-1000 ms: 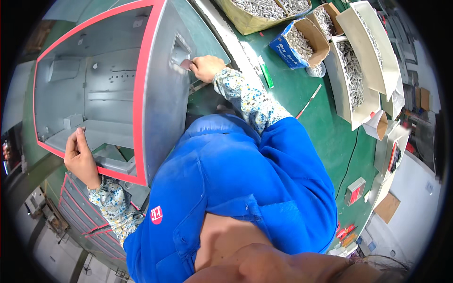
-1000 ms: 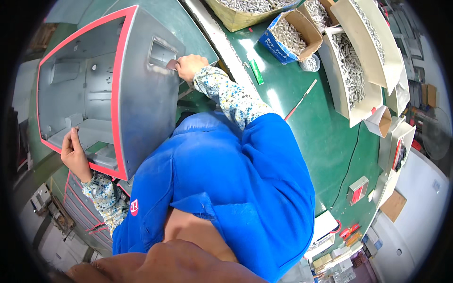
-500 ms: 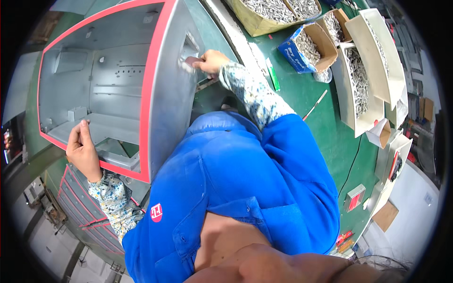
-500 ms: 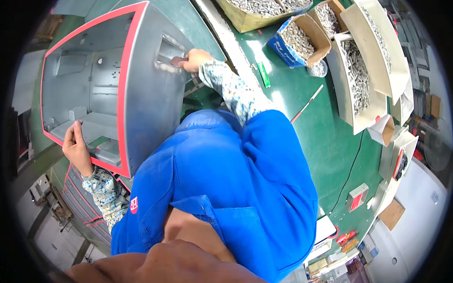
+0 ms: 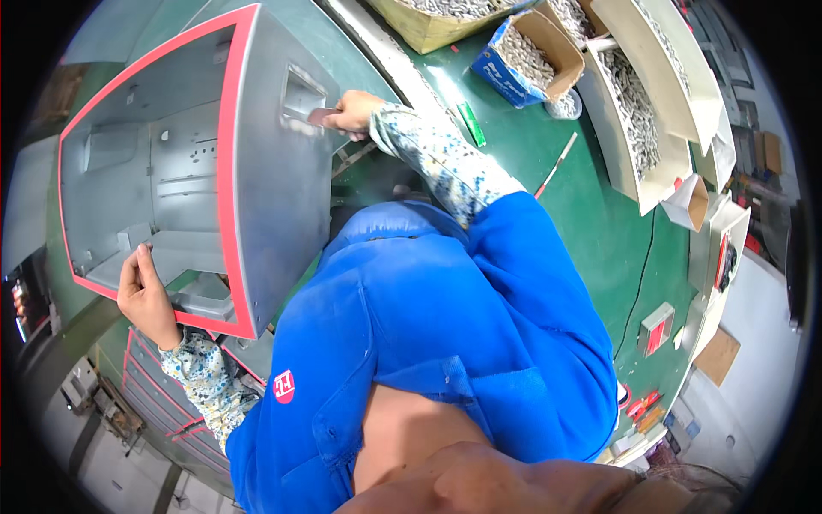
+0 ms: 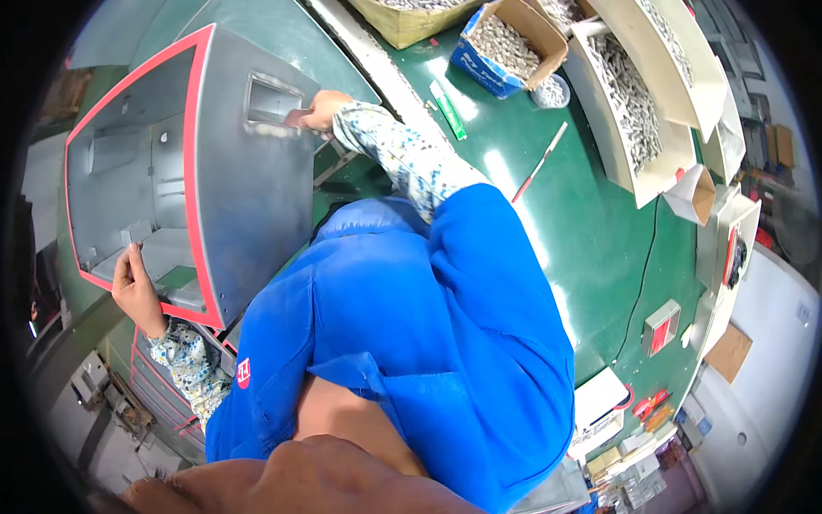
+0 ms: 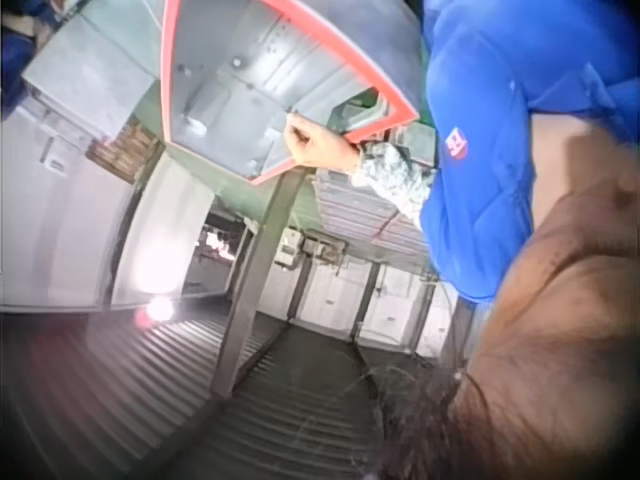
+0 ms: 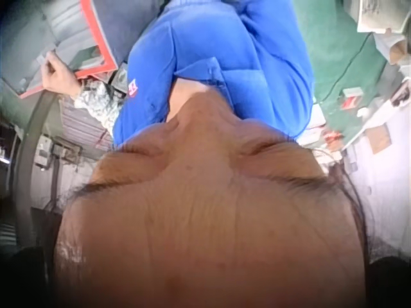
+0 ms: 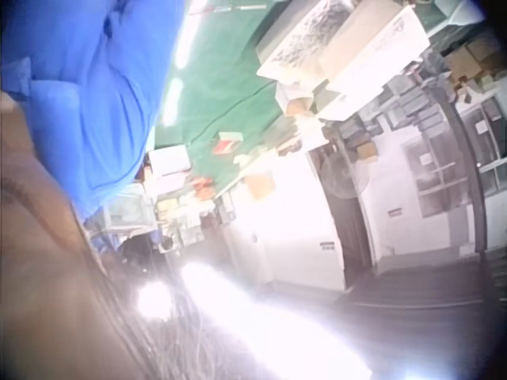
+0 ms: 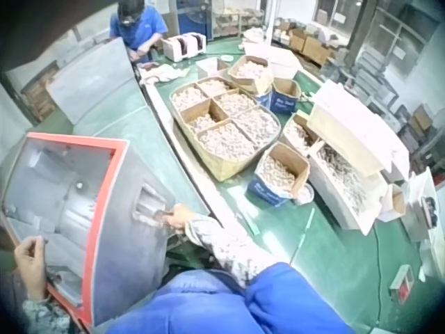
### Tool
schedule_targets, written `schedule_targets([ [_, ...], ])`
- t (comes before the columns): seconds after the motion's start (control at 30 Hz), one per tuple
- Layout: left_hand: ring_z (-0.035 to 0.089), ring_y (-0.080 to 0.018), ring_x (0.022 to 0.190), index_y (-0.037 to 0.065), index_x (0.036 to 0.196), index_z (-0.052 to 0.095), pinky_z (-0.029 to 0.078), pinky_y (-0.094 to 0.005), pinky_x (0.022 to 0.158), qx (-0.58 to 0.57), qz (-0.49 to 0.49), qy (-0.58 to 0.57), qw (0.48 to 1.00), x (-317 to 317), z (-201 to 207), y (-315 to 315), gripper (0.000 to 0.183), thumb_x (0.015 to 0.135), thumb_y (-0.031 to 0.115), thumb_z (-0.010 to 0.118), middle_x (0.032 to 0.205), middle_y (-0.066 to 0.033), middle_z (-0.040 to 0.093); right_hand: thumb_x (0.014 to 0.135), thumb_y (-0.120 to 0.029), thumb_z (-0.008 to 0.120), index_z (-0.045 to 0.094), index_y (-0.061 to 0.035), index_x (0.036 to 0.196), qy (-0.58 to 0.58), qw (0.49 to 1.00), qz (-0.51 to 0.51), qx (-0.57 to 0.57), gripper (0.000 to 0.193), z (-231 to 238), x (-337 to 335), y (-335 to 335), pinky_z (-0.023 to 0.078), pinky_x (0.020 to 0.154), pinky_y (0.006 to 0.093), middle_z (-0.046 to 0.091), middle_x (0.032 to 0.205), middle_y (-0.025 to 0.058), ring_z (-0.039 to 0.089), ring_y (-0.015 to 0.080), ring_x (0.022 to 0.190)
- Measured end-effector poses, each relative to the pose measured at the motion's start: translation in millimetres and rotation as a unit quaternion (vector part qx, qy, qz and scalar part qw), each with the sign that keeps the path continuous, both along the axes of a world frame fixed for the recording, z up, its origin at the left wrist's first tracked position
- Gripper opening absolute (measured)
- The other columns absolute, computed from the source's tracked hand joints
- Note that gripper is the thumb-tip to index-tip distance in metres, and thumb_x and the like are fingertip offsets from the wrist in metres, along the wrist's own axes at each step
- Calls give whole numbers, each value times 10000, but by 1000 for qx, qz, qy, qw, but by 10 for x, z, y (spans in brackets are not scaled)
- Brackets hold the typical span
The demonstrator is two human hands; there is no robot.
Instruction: The person deburrs the edges of cutouts on a metal box using a hand tool.
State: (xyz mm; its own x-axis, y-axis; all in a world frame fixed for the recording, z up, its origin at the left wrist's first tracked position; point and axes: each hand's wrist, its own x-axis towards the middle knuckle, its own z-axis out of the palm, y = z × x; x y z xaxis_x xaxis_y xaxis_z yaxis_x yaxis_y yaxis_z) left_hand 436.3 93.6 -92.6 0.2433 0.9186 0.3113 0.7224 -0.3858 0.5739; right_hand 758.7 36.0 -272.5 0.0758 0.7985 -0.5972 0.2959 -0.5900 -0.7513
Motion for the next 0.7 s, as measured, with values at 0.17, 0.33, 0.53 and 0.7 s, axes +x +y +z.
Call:
schedule_targets([
  [0.17,254,-14,522,-29,826,642,192,-201,459,7,9,-5,1000,-15,62,-21,205,867,163,582,585,79,412,806,-221,529,621,-127,942,-302,935,-16,183,189,116,-181,-174,483,698,386,619,834,116,609,272,793],
  [0.33,250,-13,521,-31,828,643,187,-202,456,6,13,-9,1000,18,49,-16,202,867,157,580,586,80,411,703,-76,558,618,-159,972,-302,883,-11,359,288,-84,-337,-228,474,669,400,500,893,101,537,282,853],
  [0.53,241,-7,514,-25,827,647,169,-201,452,5,24,-15,1000,39,62,-29,195,867,154,580,578,85,399,734,-51,572,632,-151,1057,-166,944,-14,285,344,-155,-343,-213,445,729,337,506,872,88,533,257,855],
  [0.7,245,-6,515,-26,836,646,173,-194,453,-16,45,-14,999,7,86,-38,191,867,151,579,585,83,418,764,-86,568,647,-170,1042,6,920,-31,390,300,318,-236,-160,441,775,339,533,863,76,553,255,893],
])
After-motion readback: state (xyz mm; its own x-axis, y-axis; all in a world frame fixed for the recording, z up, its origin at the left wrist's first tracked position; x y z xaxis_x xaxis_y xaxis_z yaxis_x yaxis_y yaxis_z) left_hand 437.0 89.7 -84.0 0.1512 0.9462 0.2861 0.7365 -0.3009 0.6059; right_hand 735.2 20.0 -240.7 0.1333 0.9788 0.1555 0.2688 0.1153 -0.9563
